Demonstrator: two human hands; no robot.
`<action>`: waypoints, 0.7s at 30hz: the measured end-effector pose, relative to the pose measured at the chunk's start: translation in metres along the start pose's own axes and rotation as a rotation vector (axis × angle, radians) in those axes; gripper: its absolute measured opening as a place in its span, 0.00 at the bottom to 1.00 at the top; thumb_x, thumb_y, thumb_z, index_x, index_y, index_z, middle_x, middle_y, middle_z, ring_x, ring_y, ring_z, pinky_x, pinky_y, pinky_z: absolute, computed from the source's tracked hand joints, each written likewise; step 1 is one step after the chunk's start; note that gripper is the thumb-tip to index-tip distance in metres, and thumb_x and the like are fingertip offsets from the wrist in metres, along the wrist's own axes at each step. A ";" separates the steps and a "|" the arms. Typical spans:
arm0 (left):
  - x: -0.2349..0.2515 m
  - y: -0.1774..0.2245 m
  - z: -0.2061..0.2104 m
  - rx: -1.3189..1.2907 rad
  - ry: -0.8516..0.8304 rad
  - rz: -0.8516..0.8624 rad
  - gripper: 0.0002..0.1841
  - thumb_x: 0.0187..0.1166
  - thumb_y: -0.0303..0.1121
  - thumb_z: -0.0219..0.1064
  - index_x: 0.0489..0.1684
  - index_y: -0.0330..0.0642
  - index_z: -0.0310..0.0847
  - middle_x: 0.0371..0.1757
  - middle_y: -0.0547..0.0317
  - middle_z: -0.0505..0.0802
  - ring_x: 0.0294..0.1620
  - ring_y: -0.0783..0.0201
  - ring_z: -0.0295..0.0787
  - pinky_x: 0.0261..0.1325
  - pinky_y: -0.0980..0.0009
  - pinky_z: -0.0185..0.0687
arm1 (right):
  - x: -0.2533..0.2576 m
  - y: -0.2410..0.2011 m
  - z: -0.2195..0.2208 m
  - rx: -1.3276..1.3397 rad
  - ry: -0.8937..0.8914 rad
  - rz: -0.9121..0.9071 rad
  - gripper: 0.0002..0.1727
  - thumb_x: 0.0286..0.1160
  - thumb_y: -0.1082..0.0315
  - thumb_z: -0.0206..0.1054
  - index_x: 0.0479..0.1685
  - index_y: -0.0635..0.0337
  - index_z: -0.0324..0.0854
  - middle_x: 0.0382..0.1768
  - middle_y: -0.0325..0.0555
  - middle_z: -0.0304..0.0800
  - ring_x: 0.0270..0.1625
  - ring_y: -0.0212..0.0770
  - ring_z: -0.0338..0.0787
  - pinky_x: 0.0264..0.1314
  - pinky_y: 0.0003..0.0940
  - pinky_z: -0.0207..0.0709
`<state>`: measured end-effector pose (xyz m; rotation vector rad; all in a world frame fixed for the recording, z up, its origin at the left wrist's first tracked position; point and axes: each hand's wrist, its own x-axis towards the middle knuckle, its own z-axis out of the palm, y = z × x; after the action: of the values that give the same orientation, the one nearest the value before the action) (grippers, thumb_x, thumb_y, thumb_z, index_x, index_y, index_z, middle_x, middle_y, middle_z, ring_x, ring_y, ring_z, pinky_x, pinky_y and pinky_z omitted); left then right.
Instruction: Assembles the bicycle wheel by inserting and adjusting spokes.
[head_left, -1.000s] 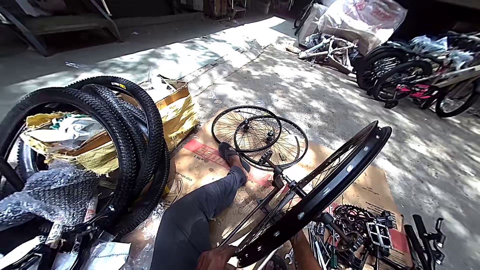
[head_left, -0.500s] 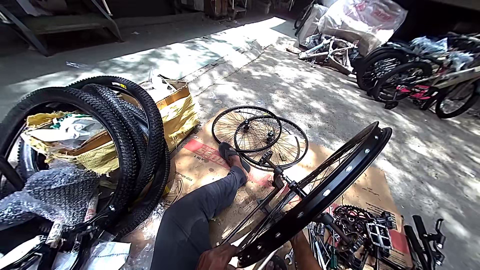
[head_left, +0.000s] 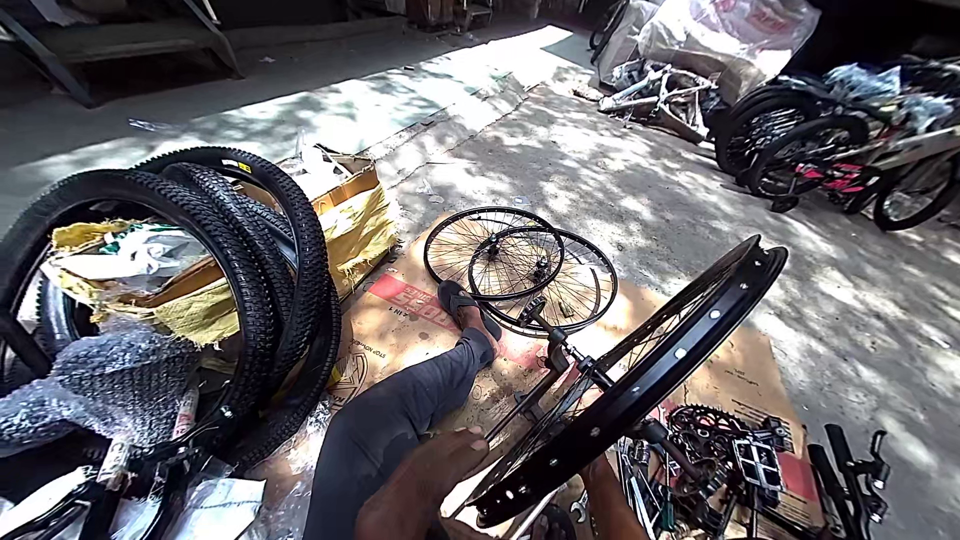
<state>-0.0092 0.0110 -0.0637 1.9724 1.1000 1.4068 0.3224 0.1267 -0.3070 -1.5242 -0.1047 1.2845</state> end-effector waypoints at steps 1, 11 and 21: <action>-0.002 -0.004 0.001 0.030 -0.022 -0.008 0.36 0.67 0.52 0.82 0.75 0.47 0.77 0.70 0.47 0.88 0.71 0.56 0.86 0.71 0.57 0.86 | 0.001 -0.001 0.002 0.002 0.009 0.001 0.22 0.95 0.54 0.39 0.60 0.58 0.74 0.44 0.51 0.86 0.37 0.45 0.85 0.32 0.43 0.78; -0.036 -0.031 0.030 0.241 -0.177 -0.108 0.20 0.77 0.50 0.73 0.47 0.39 0.93 0.39 0.51 0.96 0.43 0.59 0.94 0.48 0.64 0.89 | -0.013 -0.014 0.008 -0.019 -0.055 0.039 0.23 0.96 0.56 0.38 0.68 0.62 0.70 0.47 0.56 0.83 0.40 0.46 0.83 0.37 0.45 0.79; -0.057 -0.049 0.035 0.327 -0.438 -0.315 0.16 0.75 0.42 0.73 0.48 0.38 0.91 0.40 0.47 0.96 0.38 0.48 0.96 0.40 0.47 0.89 | 0.001 -0.007 0.007 -0.014 0.017 0.019 0.22 0.96 0.56 0.40 0.63 0.62 0.73 0.43 0.55 0.86 0.34 0.45 0.84 0.31 0.43 0.78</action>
<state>-0.0020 -0.0055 -0.1444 2.0719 1.4088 0.6220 0.3208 0.1345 -0.3011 -1.5514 -0.0890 1.2882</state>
